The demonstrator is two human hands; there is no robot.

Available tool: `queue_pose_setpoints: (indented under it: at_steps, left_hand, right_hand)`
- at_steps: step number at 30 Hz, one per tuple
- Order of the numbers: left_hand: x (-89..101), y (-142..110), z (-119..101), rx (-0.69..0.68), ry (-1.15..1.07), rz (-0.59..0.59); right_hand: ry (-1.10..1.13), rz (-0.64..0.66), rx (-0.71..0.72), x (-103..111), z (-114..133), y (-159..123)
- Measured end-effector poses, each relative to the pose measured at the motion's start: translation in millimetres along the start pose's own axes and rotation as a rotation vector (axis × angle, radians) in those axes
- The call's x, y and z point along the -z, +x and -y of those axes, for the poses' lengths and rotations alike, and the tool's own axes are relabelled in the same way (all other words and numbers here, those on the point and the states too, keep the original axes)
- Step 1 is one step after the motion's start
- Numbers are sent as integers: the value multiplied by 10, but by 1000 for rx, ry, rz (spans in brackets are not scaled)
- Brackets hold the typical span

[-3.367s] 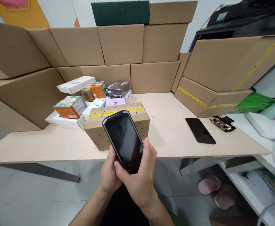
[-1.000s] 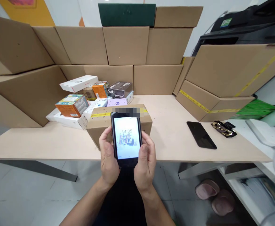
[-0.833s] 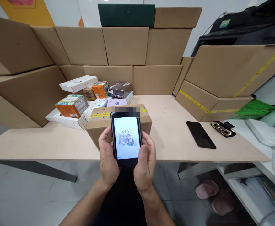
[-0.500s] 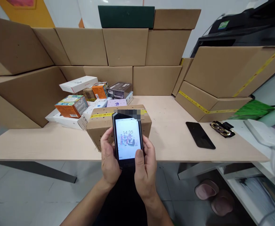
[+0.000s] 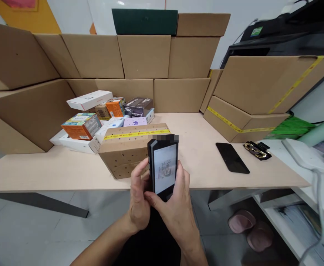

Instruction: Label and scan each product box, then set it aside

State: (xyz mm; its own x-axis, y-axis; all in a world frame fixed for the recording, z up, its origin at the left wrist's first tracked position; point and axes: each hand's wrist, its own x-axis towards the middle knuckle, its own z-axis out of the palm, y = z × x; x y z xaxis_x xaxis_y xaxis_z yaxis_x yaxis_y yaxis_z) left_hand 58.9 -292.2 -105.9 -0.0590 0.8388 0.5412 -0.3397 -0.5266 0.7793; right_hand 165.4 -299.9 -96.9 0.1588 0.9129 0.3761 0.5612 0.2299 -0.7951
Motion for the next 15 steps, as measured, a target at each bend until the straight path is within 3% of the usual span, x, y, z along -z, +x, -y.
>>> queue_pose_setpoints:
  at_steps: [3, 9, 15]
  left_hand:
    - [-11, -32, 57, 43, -32, 10]
    - [-36, 5, 194, 211, -130, -94]
    - [-70, 78, 222, 265, -158, 52]
  right_hand:
    - [-42, -7, -21, 0, -27, 11]
    - [-169, -147, 34, -110, -85, -1]
    - [-271, -366, 32, -135, -202, 31]
